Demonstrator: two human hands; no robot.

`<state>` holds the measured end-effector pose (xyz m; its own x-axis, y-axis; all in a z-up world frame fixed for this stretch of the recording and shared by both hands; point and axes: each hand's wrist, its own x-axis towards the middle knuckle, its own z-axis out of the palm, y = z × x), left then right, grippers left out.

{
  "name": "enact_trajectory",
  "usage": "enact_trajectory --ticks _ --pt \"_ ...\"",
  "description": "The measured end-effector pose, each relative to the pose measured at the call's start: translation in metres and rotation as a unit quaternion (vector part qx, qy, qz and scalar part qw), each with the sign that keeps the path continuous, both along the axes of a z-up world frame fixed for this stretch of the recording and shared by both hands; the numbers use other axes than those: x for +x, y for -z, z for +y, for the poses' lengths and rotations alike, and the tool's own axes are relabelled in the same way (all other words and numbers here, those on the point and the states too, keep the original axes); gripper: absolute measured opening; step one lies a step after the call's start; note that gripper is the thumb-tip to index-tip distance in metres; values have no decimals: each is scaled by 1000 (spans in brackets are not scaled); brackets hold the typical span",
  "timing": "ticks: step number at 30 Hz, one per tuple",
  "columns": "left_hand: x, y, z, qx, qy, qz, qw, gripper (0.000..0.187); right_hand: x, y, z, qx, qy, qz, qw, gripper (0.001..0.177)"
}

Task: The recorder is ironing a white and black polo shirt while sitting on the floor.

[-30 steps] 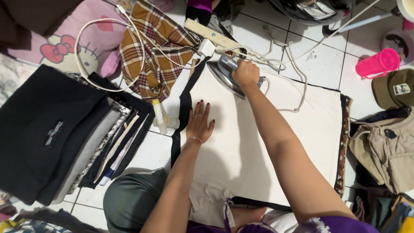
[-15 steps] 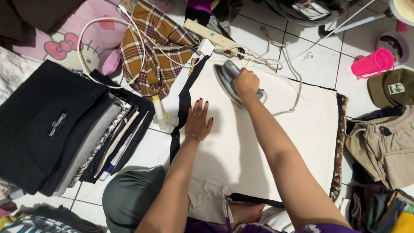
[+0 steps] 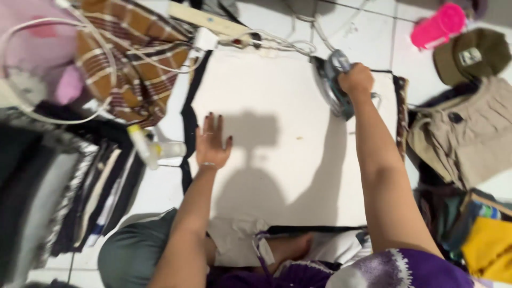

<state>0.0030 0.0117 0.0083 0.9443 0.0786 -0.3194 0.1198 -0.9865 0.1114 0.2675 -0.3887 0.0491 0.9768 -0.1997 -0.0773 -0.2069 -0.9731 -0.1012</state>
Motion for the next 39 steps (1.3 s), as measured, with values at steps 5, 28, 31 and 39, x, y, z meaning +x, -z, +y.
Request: enact_trajectory --ticks 5,28,31,39 --pt "-1 36 2 9 28 -72 997 77 -99 -34 9 -7 -71 28 997 30" --pt "-1 43 4 -36 36 -118 992 79 -85 -1 -181 -21 155 -50 986 37" --pt "-7 50 -3 -40 27 -107 993 78 -135 -15 -196 -24 82 -51 995 30" --pt "-104 33 -38 -76 35 -100 991 76 -216 -45 -173 -91 -186 -109 972 66"
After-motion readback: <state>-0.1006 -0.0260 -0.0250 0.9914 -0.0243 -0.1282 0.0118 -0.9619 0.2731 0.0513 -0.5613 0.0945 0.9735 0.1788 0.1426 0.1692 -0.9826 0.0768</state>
